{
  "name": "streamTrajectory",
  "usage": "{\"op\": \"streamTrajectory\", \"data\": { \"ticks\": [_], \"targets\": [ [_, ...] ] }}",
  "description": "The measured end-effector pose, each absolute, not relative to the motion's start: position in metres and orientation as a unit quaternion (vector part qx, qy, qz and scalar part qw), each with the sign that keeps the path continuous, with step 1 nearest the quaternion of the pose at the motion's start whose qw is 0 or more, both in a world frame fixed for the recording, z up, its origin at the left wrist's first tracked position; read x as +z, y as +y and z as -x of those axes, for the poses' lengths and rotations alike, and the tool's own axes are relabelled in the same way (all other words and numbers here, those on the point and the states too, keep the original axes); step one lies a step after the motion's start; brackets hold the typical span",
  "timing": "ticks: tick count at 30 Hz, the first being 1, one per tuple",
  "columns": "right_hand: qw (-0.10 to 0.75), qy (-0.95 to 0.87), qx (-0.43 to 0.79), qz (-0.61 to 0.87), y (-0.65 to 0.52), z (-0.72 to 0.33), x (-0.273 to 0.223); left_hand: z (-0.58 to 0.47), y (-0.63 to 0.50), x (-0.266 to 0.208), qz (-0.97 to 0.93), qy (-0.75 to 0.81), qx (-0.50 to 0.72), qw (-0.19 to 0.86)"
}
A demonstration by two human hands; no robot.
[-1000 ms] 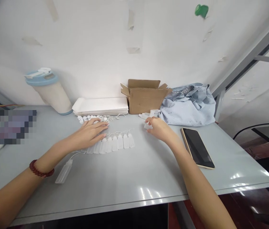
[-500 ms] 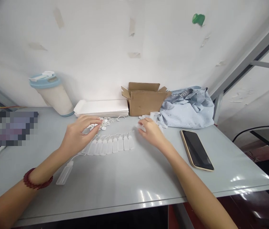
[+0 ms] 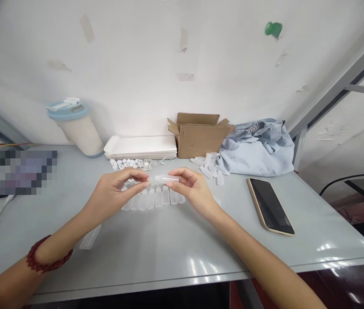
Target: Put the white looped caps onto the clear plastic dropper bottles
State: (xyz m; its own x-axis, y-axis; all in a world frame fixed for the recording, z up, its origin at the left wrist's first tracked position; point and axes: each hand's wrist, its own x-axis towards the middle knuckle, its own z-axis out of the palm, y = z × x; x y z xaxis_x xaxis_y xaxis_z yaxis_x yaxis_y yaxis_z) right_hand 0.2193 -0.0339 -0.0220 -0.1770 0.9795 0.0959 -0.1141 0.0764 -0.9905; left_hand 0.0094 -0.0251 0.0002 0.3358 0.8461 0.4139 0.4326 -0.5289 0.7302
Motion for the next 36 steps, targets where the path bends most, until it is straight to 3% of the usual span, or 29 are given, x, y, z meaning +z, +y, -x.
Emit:
{"op": "streamTrajectory", "data": {
  "ticks": [11, 24, 36],
  "targets": [
    [0.448, -0.545, 0.603, 0.371, -0.0383, -0.2161, -0.0231, -0.0124, -0.0253, -0.0005, -0.746, 0.388, 0.412, 0.35],
    [0.432, -0.564, 0.586, 0.39, -0.0424, -0.2161, -0.0198, -0.0088, -0.0247, 0.0023, -0.728, 0.396, 0.384, 0.407],
    [0.44, -0.779, 0.276, 0.351, -0.0441, -0.2158, -0.0214, -0.0065, -0.0229, 0.0052, -0.712, 0.413, 0.336, 0.458]
  ]
}}
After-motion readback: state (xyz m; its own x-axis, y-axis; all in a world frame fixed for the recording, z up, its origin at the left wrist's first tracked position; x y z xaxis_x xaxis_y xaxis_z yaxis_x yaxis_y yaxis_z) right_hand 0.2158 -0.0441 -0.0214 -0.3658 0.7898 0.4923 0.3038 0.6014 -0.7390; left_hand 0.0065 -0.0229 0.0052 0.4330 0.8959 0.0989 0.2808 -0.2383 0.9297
